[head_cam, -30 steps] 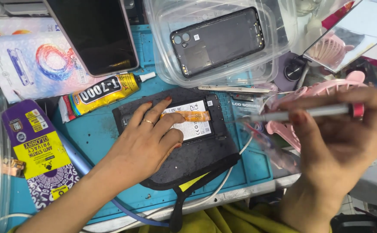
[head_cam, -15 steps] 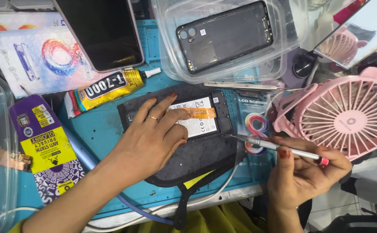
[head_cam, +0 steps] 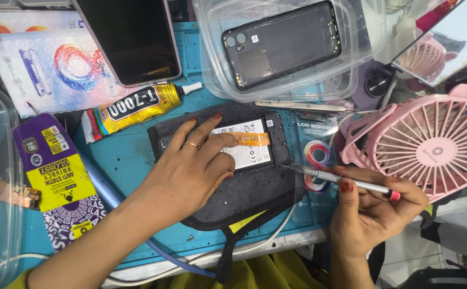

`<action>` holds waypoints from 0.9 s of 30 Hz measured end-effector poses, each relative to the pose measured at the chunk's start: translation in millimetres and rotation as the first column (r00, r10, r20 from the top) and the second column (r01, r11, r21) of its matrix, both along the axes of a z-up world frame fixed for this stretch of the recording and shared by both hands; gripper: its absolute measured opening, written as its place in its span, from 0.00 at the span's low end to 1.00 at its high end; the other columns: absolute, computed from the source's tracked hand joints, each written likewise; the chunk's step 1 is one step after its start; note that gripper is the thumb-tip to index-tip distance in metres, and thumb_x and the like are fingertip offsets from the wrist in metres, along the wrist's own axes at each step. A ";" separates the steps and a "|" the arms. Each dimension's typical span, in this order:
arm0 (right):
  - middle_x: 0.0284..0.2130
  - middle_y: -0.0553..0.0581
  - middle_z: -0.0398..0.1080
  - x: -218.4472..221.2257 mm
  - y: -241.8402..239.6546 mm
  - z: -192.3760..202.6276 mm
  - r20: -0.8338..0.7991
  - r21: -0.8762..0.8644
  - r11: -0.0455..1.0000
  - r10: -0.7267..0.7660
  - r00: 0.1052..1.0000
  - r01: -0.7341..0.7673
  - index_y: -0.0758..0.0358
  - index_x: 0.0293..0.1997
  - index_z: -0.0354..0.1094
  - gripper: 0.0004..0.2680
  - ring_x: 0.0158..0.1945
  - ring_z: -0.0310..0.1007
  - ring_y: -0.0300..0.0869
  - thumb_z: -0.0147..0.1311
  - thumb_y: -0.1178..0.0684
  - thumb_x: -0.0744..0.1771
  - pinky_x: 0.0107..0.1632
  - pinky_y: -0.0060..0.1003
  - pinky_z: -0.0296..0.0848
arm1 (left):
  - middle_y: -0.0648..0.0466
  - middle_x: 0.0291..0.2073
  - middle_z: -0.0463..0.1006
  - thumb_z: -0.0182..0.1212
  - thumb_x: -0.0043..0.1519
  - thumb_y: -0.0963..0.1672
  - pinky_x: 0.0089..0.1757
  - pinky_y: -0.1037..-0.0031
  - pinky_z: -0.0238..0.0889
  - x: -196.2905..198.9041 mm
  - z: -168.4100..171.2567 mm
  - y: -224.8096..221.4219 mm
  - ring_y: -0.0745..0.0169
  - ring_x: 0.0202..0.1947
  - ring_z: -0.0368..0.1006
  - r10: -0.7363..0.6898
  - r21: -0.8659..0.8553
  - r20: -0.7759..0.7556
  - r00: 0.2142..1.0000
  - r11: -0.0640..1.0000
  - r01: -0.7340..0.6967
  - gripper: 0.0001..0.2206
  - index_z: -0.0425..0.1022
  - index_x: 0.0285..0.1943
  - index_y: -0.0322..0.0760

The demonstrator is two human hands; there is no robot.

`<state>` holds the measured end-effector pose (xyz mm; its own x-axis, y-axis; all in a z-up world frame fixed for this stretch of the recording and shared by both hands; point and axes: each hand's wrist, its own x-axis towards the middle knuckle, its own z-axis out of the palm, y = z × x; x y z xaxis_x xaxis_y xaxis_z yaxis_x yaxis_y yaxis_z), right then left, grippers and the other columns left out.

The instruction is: Disassembling and repairing internal components of a mobile phone using a screwdriver and manual manipulation

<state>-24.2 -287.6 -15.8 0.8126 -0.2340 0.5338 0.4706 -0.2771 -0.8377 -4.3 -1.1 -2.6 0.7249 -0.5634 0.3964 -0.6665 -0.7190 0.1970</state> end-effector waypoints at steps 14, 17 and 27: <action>0.35 0.64 0.61 2.4 2.2 3.4 0.085 -0.120 0.993 0.024 0.996 -0.014 0.56 0.54 0.44 0.16 0.37 0.77 0.57 0.53 0.65 0.70 0.44 0.44 0.81 | 0.47 0.56 0.73 0.60 0.67 0.44 0.59 0.44 0.59 0.1 0.8 -0.5 0.33 0.64 0.68 0.004 -0.020 0.038 0.999 1.000 -0.003 0.05 0.69 0.42 0.40; 0.57 0.53 0.44 2.1 3.6 11.6 0.250 -0.424 0.904 0.055 0.967 0.059 0.83 0.44 0.53 0.10 0.32 0.77 0.62 0.54 0.65 0.70 0.39 0.50 0.79 | 0.46 0.54 0.74 0.58 0.68 0.43 0.57 0.43 0.61 -0.6 3.7 -1.0 0.31 0.63 0.69 0.003 -0.042 0.052 0.999 0.999 -0.001 0.05 0.69 0.40 0.38; 0.48 0.56 0.80 38.7 19.0 111.9 -0.457 -0.619 0.549 0.330 0.826 -0.562 0.63 0.48 0.75 0.07 0.51 0.83 0.42 0.55 0.59 0.67 0.54 0.32 0.76 | 0.44 0.53 0.73 0.58 0.69 0.42 0.56 0.42 0.61 -3.2 5.7 -1.0 0.29 0.63 0.68 -0.003 -0.083 0.053 0.999 0.996 0.007 0.05 0.68 0.41 0.36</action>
<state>14.5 -268.5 96.1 0.8279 0.5491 0.1144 0.5047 -0.6403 -0.5790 -7.5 -2.2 3.1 0.6990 -0.5304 0.4796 -0.6812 -0.6980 0.2208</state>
